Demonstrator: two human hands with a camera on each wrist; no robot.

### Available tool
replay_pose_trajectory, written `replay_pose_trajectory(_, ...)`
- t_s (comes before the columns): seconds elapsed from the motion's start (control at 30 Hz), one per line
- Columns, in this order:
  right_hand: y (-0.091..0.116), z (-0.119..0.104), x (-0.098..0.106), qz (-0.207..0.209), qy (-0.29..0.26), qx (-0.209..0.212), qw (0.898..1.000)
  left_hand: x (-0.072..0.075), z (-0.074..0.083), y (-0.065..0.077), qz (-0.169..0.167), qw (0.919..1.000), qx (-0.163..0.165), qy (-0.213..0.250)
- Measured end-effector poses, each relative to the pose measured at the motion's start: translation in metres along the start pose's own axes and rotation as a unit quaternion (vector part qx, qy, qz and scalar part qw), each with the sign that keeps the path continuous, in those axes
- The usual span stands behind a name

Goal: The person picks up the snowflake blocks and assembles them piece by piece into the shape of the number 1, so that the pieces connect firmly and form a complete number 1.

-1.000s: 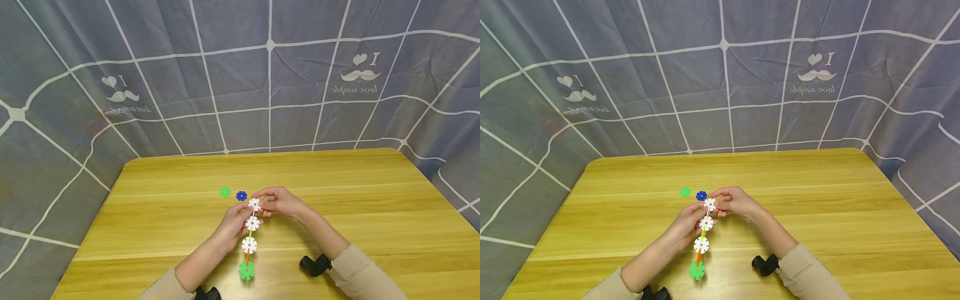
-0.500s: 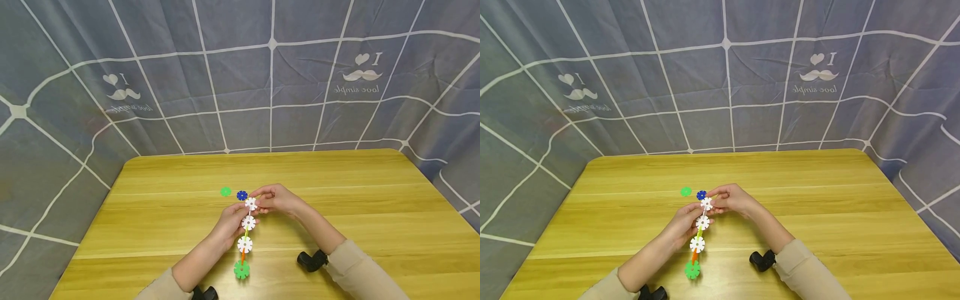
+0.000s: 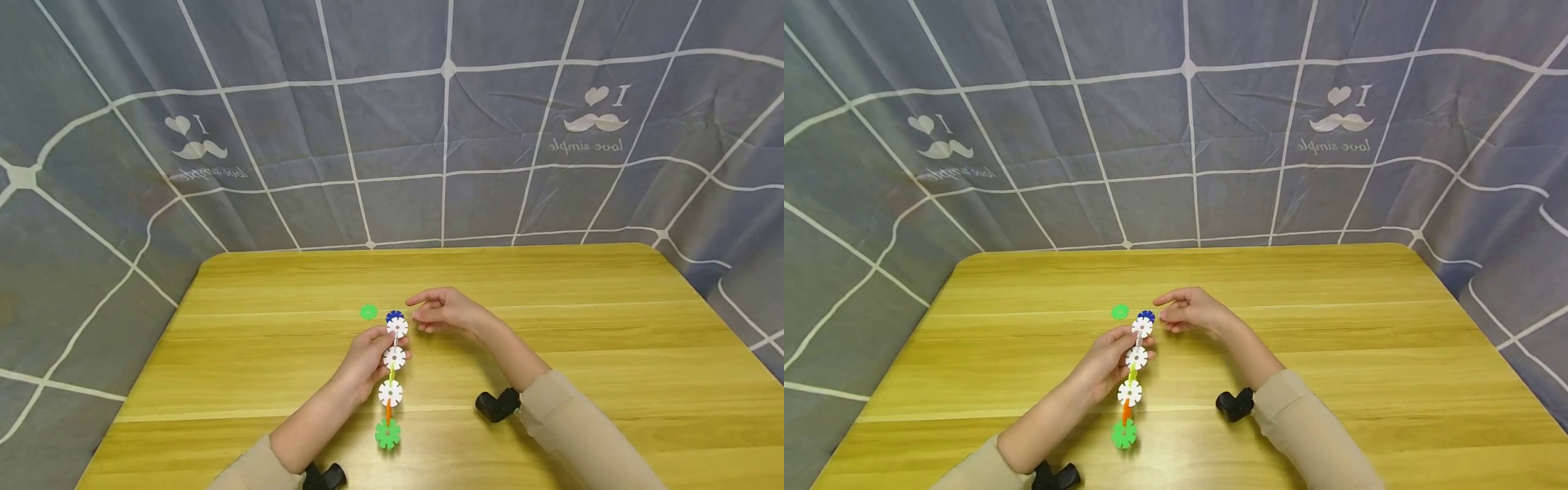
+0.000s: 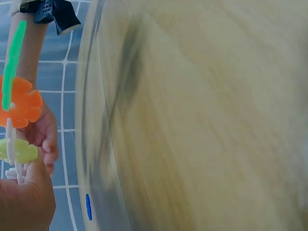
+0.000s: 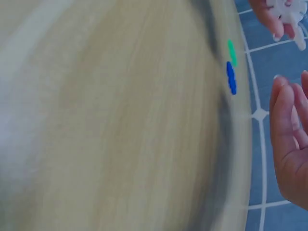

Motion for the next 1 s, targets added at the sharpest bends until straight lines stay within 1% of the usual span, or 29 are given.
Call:
replay_pose_trajectory(0.1,-0.009,0.004,-0.001,0.019,0.020,0.001,1.000,0.002,0.000,0.000,0.005,1.0000,0.002,0.003)
replay_pose_trajectory(0.27,-0.024,0.013,-0.007,0.059,0.063,0.005,0.996,0.005,0.001,-0.001,0.003,0.9999,-0.001,0.013)
replay_pose_trajectory(0.33,-0.030,0.016,-0.010,0.081,0.082,0.011,0.993,0.006,0.001,-0.001,0.003,0.9999,-0.001,0.013)
replay_pose_trajectory(0.43,-0.037,0.019,-0.014,0.108,0.121,0.028,0.986,0.007,0.001,-0.001,0.006,0.9999,0.000,0.012)
replay_pose_trajectory(0.53,-0.041,0.019,-0.018,0.124,0.186,0.049,0.974,0.009,0.001,-0.001,0.012,0.9999,0.002,0.010)
replay_pose_trajectory(0.6,-0.043,0.020,-0.021,0.126,0.234,0.062,0.962,0.010,0.001,-0.001,0.013,0.9999,0.003,0.010)
replay_pose_trajectory(0.67,-0.044,0.020,-0.024,0.128,0.281,0.072,0.948,0.010,0.001,-0.001,0.010,0.9999,0.002,0.012)
replay_pose_trajectory(0.73,-0.045,0.019,-0.026,0.128,0.313,0.077,0.938,0.010,0.001,0.000,0.006,0.9999,0.000,0.014)
replay_pose_trajectory(0.8,-0.045,0.019,-0.027,0.126,0.330,0.077,0.932,0.010,0.000,0.000,0.003,0.9999,-0.001,0.016)
replay_pose_trajectory(0.87,-0.045,0.019,-0.028,0.125,0.333,0.071,0.932,0.009,0.000,0.000,0.002,0.9999,-0.002,0.015)
replay_pose_trajectory(1.0,-0.044,0.018,-0.027,0.120,0.317,0.062,0.939,0.009,0.000,0.000,0.006,0.9999,-0.003,0.014)
Point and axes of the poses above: each hand's wrist, its own y-axis away from the middle knuckle, its own x-axis out of the back of the hand, z = x × y, the point moved 1 cm from there along -y, towards the middle knuckle, and after that the axes turned 14 degrees about -y, right-handed, at the moved point
